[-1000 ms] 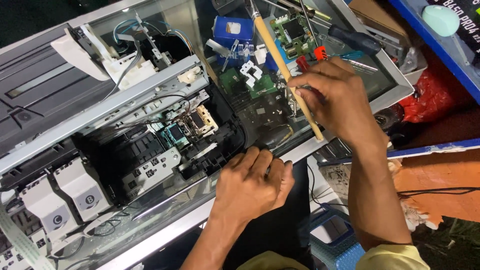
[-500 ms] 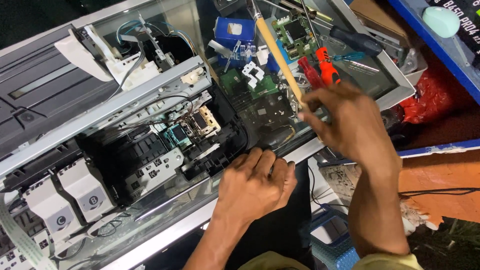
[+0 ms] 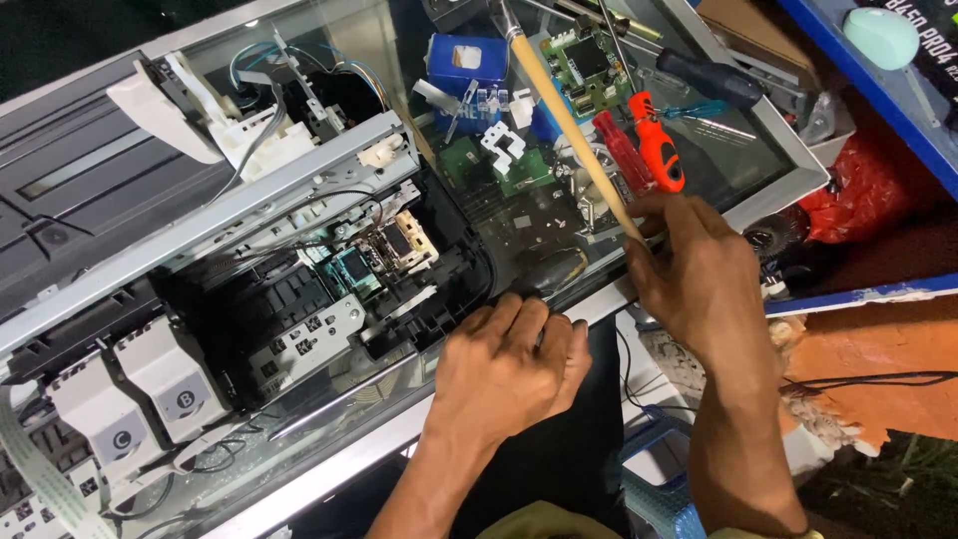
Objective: The person uses a screwdriver to tighten screws on the internal components of a disassembled electronic device, likely a printer or similar appliance, on a glass workbench.
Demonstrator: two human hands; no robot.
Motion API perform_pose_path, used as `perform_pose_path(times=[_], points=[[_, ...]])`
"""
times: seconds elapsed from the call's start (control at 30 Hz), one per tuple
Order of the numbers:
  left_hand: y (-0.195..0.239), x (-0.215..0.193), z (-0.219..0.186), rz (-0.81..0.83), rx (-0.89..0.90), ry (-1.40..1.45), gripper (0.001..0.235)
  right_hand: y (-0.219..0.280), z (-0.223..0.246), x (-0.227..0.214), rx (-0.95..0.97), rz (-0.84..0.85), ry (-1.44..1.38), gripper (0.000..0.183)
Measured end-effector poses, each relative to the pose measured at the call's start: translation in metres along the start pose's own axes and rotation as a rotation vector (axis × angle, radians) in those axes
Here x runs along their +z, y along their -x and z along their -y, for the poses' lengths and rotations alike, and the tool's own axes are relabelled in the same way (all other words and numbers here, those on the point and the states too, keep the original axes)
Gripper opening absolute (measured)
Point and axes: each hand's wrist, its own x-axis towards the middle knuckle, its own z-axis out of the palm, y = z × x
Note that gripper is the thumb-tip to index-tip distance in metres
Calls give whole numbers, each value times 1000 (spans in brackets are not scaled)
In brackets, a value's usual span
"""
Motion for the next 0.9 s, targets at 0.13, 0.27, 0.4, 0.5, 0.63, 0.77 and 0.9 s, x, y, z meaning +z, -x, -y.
perform_pose_path(times=[0.13,0.27,0.4,0.5,0.63,0.77,0.9], points=[[1,0,0,0,-8,-2,41,3,2,1,18,-6,-24,36],[2,0,0,7,-5,14,41,10,-4,13,-32,-107,-24,29],[3,1,0,18,0,30,38,24,7,26,18,-290,-98,28],[0,-3,0,31,3,44,28,30,11,40,-33,-459,-125,24],[-1,-4,-1,67,-11,8,21,31,10,59,-36,-604,-190,22],[3,0,0,114,2,24,16,30,5,67,-77,-684,-193,24],[2,0,2,152,26,25,9,29,8,66,-62,-697,-201,25]])
